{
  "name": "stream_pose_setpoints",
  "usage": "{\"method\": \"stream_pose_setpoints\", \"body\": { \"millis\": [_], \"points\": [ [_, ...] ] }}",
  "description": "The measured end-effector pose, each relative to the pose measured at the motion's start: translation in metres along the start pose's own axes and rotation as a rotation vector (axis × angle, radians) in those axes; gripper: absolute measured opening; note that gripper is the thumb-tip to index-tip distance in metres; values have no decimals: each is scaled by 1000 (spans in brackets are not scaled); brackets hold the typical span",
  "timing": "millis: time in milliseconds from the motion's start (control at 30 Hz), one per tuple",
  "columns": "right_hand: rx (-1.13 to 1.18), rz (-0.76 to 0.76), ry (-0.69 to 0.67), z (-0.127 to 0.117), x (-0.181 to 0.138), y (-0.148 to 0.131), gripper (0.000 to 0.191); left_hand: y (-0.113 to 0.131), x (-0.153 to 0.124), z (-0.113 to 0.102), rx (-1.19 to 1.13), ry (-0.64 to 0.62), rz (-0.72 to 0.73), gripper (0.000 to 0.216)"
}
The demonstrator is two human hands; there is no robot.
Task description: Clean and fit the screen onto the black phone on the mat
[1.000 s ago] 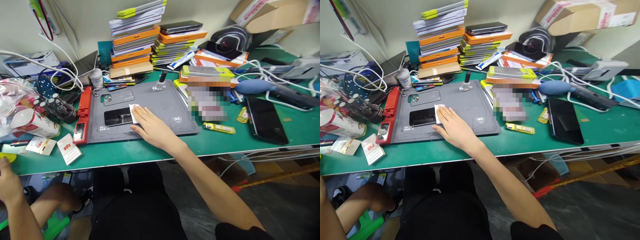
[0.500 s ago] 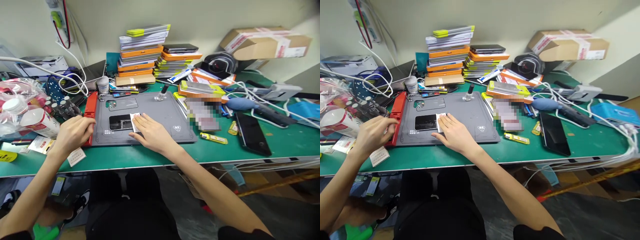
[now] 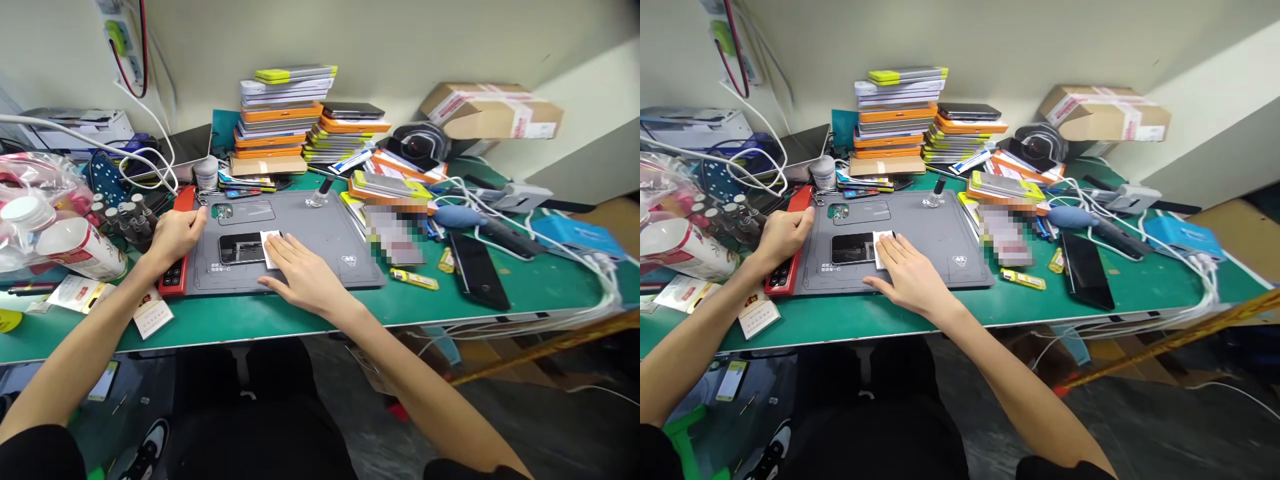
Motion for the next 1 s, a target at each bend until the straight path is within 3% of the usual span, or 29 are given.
{"method": "stream_pose_setpoints", "body": {
  "millis": [233,567,867,1000],
  "points": [
    [-15,-20,15,0,-14,-13,88,1,-3,0,-7,29,-10,62],
    [-19,-1,-43,11,38,2,87,-1,-2,3,32,34,-9,62],
    [-45,-55,-29,8,-11,-29,97,-3,-1,7,56,38,-25,66],
    [-50,-62,-30,10,-6,-25,95,-3,-1,9,62,31,-28,66]
  ]
}}
Point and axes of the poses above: each hand's wrist, its own x-axis towards the middle knuckle, its own z-axis out of the palm, y = z × x, the point moved 8 cm from there along x, towards the middle knuckle, and after that the axes turned 4 degrees about -z, right-handed, at the moved point
